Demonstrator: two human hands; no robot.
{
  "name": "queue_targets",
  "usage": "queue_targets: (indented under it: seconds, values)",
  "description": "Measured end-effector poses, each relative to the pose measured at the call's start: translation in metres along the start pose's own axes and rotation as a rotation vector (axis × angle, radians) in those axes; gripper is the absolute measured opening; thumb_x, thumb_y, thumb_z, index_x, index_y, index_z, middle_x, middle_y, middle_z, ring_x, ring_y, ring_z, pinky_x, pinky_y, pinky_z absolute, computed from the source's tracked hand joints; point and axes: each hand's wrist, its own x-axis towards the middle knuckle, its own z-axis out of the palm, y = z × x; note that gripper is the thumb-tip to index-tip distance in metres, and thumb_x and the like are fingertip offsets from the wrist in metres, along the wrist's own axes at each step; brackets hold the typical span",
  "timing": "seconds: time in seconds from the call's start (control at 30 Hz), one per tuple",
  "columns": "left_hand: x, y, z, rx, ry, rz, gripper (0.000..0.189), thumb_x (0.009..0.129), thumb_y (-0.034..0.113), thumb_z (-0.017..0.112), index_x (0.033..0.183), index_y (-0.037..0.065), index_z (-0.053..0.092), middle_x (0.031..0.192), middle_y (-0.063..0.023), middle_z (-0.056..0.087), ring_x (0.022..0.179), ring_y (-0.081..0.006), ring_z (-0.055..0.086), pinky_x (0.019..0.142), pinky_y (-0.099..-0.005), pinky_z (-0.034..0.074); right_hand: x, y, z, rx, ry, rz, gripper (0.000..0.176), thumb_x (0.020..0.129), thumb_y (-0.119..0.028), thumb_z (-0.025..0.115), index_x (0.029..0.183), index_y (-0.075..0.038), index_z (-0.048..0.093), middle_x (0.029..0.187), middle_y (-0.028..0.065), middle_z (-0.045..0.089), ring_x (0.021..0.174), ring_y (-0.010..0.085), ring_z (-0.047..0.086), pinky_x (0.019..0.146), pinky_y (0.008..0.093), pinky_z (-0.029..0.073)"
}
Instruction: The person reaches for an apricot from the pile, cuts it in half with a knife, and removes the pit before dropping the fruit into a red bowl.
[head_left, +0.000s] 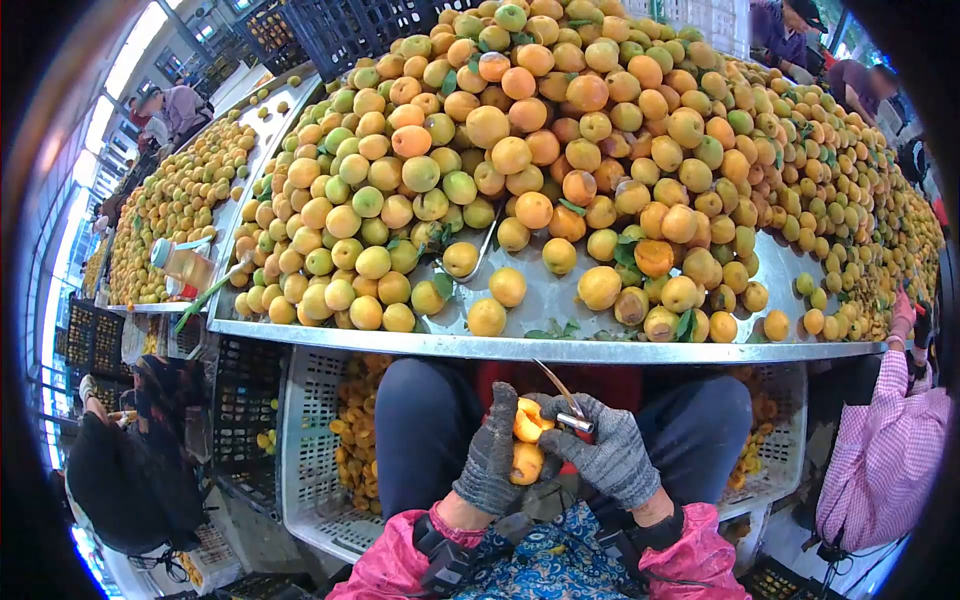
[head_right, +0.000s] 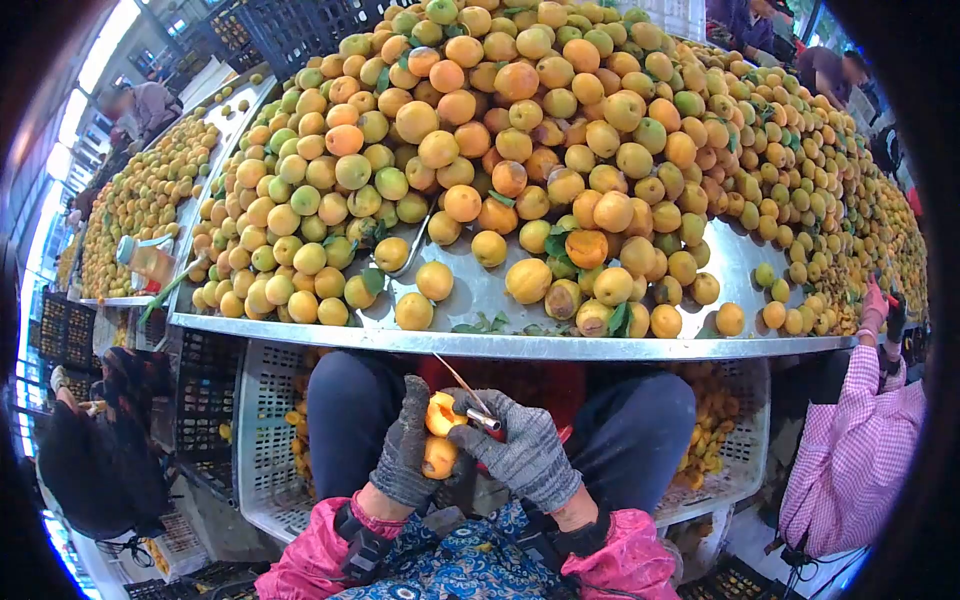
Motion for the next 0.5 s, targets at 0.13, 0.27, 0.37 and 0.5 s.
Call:
queue_targets:
  seconds: [0.13, 0.27, 0.37, 0.5]
  values:
    - [-0.01, 0.009, -0.009, -0.125, -0.263, -0.085, 0.061, 0.092, 0.063, 0.041, 0.108, 0.007, 0.056, 0.076, -0.009, 0.057, 0.061, -0.0196, 0.055, 0.05, -0.0322, 0.046, -0.002, 0.023, 0.003, -0.082, 0.104, 0.007, 0.027, 0.082, -0.021, 0.072, 0.101, -0.004, 0.064, 0.088, 0.0164, 0.068, 0.083, 0.0276, 0.069, 0.071, 0.0343, 0.053]
    - [-0.041, 0.059, -0.057, 0.306, -0.041, 0.367, 0.055, 0.092, 0.06, 0.044, 0.095, 0.006, 0.056, 0.066, -0.0076, 0.054, 0.041, -0.0138, 0.043, 0.034, -0.027, 0.035, -0.006, 0.027, 0.004, 0.001, 0.142, -0.076, 0.024, 0.084, -0.02, 0.07, 0.099, -0.003, 0.063, 0.084, 0.0172, 0.067, 0.079, 0.0359, 0.066, 0.067, 0.038, 0.052]
    - [-0.092, 0.11, -0.051, 0.72, 0.375, 0.687, 0.039, 0.094, 0.045, 0.053, 0.096, 0.006, 0.058, 0.076, -0.003, 0.056, 0.062, -0.0108, 0.053, 0.055, -0.0257, 0.045, -0.015, 0.024, -0.004, -0.211, 0.168, -0.071, 0.025, 0.085, -0.022, 0.069, 0.1, -0.004, 0.061, 0.081, 0.0163, 0.066, 0.076, 0.035, 0.067, 0.065, 0.0381, 0.052]
    - [-0.112, 0.143, -0.087, 1.868, 0.73, 0.815, 0.036, 0.084, 0.021, 0.069, 0.113, 0.005, 0.058, 0.102, -0.0119, 0.064, 0.087, -0.0252, 0.064, 0.077, -0.0355, 0.051, -0.025, 0.018, -0.016, -0.088, 0.109, 0.082, 0.024, 0.088, -0.022, 0.066, 0.101, -0.003, 0.06, 0.078, 0.0136, 0.067, 0.073, 0.0281, 0.068, 0.064, 0.0355, 0.052]
